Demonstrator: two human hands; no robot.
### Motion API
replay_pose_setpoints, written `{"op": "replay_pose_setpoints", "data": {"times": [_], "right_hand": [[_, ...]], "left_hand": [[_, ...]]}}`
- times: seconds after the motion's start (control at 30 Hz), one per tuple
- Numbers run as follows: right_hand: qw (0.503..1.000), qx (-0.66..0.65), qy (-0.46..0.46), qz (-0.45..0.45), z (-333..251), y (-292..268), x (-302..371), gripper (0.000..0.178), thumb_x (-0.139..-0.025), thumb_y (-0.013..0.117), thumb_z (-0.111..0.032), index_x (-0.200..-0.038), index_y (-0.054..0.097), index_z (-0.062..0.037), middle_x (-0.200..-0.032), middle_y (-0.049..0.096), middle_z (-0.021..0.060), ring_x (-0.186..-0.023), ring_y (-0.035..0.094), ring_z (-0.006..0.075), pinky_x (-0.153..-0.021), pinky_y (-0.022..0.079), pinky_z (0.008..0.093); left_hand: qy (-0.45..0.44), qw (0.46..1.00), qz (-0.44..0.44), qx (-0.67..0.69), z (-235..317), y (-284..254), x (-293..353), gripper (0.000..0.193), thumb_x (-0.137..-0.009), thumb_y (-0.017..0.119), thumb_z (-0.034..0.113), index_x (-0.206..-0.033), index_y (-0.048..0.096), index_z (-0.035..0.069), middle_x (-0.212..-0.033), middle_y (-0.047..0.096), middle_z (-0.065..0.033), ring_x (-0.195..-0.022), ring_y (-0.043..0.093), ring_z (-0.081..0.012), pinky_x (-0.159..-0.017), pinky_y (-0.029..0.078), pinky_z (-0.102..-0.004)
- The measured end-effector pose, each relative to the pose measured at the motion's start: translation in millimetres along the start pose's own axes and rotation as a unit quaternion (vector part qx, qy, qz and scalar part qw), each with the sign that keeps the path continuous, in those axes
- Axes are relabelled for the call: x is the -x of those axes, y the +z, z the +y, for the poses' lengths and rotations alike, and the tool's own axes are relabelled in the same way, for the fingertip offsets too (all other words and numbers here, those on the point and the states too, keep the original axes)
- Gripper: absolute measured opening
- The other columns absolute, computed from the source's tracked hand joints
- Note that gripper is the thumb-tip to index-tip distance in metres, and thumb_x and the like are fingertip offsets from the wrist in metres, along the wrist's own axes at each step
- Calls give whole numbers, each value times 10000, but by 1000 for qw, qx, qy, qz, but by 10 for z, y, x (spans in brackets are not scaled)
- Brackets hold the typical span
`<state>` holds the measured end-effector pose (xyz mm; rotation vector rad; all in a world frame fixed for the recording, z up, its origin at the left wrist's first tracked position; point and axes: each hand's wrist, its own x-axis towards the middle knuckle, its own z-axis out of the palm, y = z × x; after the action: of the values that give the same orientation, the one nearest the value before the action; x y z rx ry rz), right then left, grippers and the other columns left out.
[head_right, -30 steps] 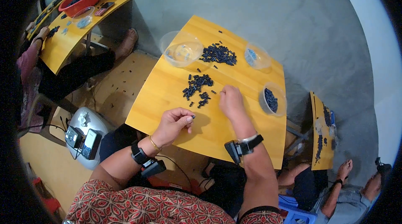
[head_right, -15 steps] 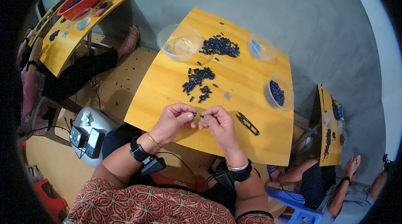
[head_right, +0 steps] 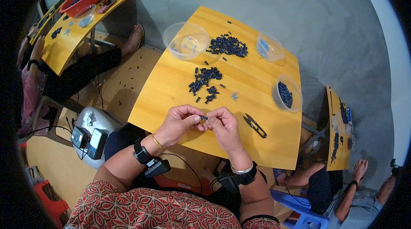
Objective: Assembling small black plastic components at a workshop table.
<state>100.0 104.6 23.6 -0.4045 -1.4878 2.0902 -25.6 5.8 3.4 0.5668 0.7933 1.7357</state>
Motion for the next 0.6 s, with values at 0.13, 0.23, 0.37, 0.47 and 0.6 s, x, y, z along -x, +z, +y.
{"op": "replay_pose_setpoints", "data": {"times": [0.13, 0.23, 0.37, 0.47, 0.6], "right_hand": [[999, 33, 11, 4, -17, -6, -4, 64, -854, 534, -76, -867, 509, -19, -689, 534, 33, -611, 509, 92, -572, 446, 222], [999, 17, 36, 12, -51, 32, -2, 58, -855, 527, -72, -849, 505, -18, -667, 527, 37, -583, 500, 97, -542, 445, 229], [995, -39, 79, 49, -116, 99, 20, 69, -855, 526, -81, -824, 502, -24, -653, 513, 43, -571, 495, 111, -512, 438, 243], [985, -111, 118, 61, -164, 139, 35, 80, -859, 522, -92, -816, 502, -28, -643, 503, 48, -563, 488, 120, -503, 430, 260], [983, -110, 133, 63, -179, 187, 54, 84, -862, 519, -98, -816, 502, -30, -634, 494, 50, -552, 471, 124, -495, 422, 273]], "left_hand": [[3, 1000, 3, -8, 4, 1, 1, 103, -828, 542, 6, -923, 574, -20, -818, 604, -78, -704, 600, -140, -677, 509, -253], [35, 998, 11, -48, -26, -12, 0, 98, -824, 548, 1, -914, 580, -22, -815, 602, -66, -705, 594, -124, -673, 499, -237], [65, 994, 23, -90, -22, 26, 7, 94, -813, 556, -14, -900, 588, -24, -817, 599, -57, -705, 583, -106, -669, 487, -222], [103, 986, 22, -128, -32, 26, 13, 98, -805, 559, -28, -897, 591, -25, -816, 595, -53, -699, 571, -99, -667, 480, -217], [150, 976, 15, -157, -47, 34, 23, 97, -802, 561, -30, -892, 594, -24, -816, 591, -51, -689, 562, -96, -655, 473, -214]]}}
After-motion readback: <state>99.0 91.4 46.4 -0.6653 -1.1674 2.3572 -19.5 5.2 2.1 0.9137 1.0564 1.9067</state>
